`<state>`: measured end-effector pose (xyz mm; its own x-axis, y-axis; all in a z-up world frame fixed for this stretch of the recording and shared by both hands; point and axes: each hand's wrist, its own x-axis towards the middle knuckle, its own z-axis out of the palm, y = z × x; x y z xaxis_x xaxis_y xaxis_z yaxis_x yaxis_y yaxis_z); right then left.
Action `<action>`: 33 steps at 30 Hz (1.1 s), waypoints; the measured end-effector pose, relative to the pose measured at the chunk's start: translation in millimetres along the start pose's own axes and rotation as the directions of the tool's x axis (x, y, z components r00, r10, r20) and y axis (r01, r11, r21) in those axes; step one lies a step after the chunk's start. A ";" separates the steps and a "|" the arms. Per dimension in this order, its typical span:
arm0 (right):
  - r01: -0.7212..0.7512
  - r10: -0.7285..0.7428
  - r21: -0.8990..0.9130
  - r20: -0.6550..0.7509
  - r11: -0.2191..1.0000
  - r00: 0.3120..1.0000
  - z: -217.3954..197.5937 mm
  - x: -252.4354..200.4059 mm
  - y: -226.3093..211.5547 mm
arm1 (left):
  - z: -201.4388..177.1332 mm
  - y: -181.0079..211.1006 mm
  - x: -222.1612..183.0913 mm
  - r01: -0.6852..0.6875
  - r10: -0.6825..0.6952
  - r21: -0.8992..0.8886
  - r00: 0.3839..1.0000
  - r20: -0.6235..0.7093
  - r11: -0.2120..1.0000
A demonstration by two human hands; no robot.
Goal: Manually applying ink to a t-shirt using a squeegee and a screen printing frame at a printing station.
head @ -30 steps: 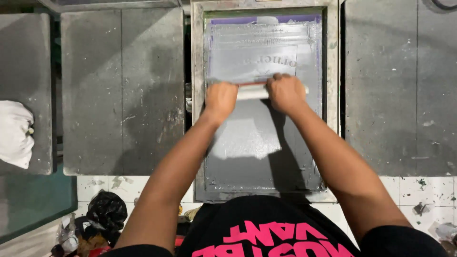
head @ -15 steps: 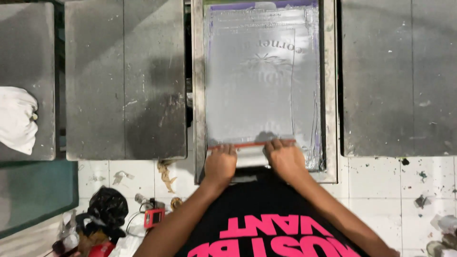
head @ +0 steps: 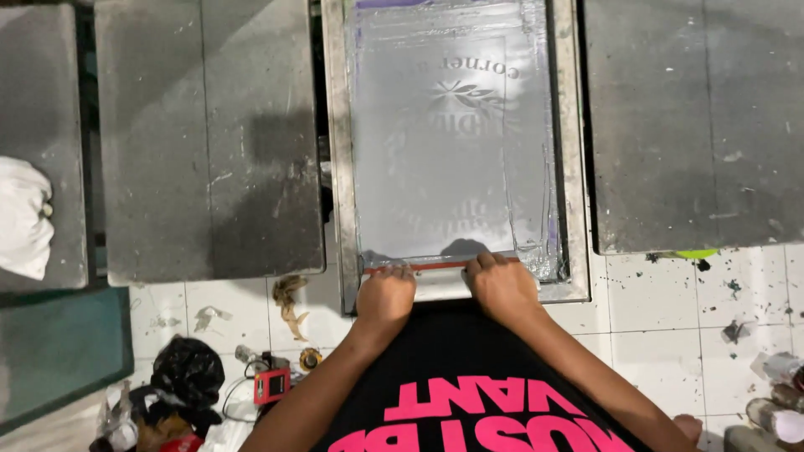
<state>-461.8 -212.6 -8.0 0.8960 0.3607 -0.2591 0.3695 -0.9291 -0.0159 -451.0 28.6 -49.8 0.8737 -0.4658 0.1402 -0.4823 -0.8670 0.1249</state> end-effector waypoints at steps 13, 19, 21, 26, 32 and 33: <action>-0.064 0.052 -0.038 -0.260 0.997 0.964 -9.2 -17.5 -19.9 | -26.6 9.6 -11.0 -0.052 0.052 -0.001 0.998 -0.036 0.999; -0.061 0.035 -0.059 -0.373 0.996 0.927 10.9 -15.0 -12.1 | -29.9 6.8 -3.3 -0.070 0.070 0.021 0.997 -0.019 0.997; -0.036 0.010 -0.060 -0.389 0.998 0.921 2.3 -24.8 -14.7 | -24.4 7.6 -12.2 -0.061 0.061 0.008 0.997 0.047 0.998; 0.030 -0.051 -0.052 -0.467 0.998 0.883 12.2 -36.8 2.2 | -16.8 7.7 -15.0 -0.050 0.048 0.014 0.994 0.100 0.999; 0.107 -0.117 -0.048 -0.445 0.993 0.888 22.2 -45.2 24.4 | -12.3 4.2 -17.2 -0.056 0.055 0.006 0.996 0.065 0.998; 0.116 -0.126 -0.049 -0.447 0.992 0.885 14.5 -41.7 27.0 | -22.4 5.8 -12.1 -0.047 0.047 0.010 0.997 0.064 0.999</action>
<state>-492.7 -253.9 -11.6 0.8572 0.4726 0.2047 0.4826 -0.8758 0.0013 -465.7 33.1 -28.8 0.8525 -0.5161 0.0831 -0.5226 -0.8457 0.1082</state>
